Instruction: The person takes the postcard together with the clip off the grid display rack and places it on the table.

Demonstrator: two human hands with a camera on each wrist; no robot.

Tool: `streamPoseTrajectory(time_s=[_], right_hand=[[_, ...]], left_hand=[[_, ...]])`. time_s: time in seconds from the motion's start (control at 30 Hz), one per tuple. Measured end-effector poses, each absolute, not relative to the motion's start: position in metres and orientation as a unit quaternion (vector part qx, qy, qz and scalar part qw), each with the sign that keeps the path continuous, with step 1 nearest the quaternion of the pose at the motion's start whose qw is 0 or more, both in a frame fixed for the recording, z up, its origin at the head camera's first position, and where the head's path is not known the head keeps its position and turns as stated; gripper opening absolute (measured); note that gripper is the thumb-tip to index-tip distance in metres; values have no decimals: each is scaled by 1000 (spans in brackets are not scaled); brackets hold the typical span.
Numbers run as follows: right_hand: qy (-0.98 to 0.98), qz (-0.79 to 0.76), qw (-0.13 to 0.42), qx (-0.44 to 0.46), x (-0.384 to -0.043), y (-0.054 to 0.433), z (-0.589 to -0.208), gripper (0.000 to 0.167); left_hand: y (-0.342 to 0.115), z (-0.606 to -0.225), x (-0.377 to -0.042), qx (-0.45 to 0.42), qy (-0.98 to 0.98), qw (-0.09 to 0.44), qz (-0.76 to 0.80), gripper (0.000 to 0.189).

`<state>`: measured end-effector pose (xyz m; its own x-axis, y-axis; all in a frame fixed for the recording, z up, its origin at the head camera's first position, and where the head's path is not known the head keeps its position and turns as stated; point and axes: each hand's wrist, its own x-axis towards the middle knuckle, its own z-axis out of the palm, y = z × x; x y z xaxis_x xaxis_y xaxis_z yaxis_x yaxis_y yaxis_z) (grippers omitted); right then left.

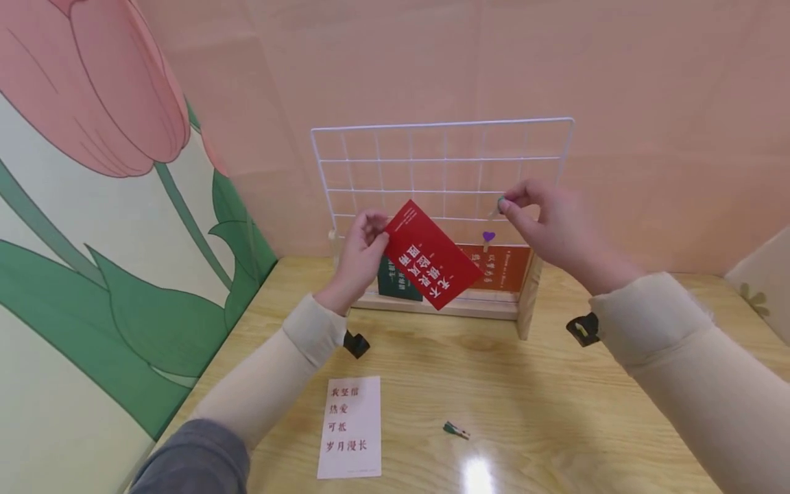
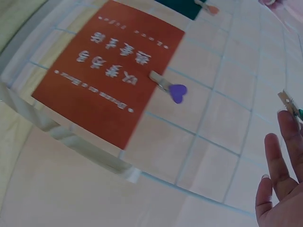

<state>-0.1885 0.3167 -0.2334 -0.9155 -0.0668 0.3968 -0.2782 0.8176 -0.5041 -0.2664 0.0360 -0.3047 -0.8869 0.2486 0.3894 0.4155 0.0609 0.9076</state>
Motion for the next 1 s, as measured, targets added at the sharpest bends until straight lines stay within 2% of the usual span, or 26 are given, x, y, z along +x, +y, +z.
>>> streamPoseTrajectory(time_s=[0.37, 0.6, 0.83, 1.0], right_hand=[[-936, 246, 194, 159, -178, 310, -266, 20], [-931, 238, 203, 187, -171, 305, -279, 11], [-935, 248, 155, 200, -163, 296, -291, 12], [-942, 247, 96, 204, -158, 282, -300, 13]], left_hand=[[12, -318, -257, -256, -759, 51, -597, 26], [4, -322, -253, -279, -774, 14, -568, 20], [-5, -331, -251, -303, -807, -61, -503, 18], [-10, -335, -250, -329, -834, -88, -435, 17]])
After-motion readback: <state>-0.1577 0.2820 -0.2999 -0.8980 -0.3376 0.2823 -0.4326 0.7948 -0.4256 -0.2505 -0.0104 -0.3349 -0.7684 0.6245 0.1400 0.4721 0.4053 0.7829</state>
